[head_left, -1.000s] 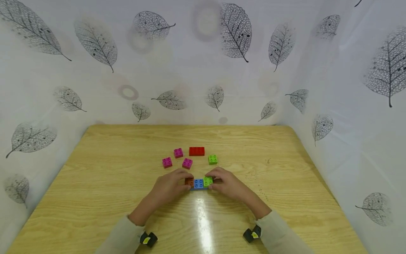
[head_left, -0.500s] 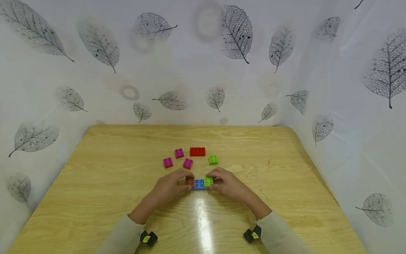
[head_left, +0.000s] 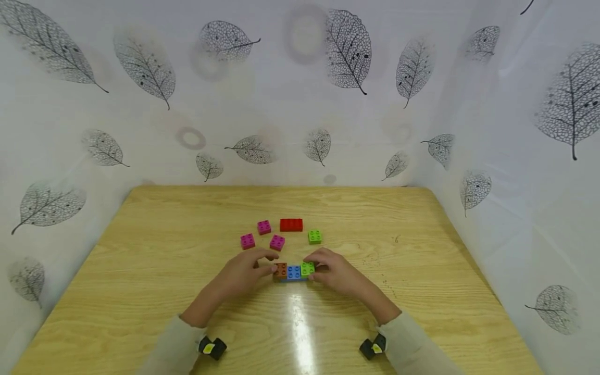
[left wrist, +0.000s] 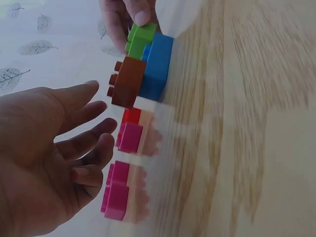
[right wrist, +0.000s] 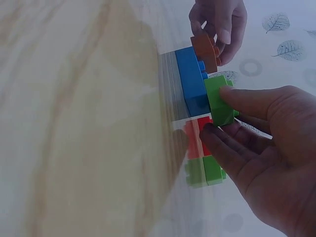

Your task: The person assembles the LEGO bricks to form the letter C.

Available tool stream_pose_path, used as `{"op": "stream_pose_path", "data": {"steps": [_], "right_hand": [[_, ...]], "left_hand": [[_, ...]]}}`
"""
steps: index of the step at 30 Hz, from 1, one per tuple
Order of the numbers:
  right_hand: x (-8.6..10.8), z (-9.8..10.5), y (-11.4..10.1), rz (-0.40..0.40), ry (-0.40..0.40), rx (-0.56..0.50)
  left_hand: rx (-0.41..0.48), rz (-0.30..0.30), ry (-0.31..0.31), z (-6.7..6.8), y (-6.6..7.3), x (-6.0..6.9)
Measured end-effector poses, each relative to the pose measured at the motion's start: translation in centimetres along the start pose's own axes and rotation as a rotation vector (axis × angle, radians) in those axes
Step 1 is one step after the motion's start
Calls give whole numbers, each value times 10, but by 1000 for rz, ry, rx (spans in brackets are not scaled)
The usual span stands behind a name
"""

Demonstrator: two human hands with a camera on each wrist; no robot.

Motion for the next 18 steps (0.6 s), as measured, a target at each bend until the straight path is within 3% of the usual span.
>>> {"op": "stream_pose_path", "data": {"steps": [6, 13, 18], "right_hand": [[0, 0, 2, -8, -7, 3], [0, 0, 2, -16, -6, 5], [0, -1, 2, -17, -5, 3]], "left_hand": [[-52, 17, 90, 18, -13, -1], [-163, -41, 186, 44, -19, -7], [-200, -49, 216, 55, -24, -11]]}}
Point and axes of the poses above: each hand's wrist, its own x-axis away from the middle knuckle, its own z-axis out of the back of the hand, y = z × x, the point moved 6 cm from there along -x, towards the middle knuckle, and after that the axes turned 10 degrees about x, right-handed, at the moved point
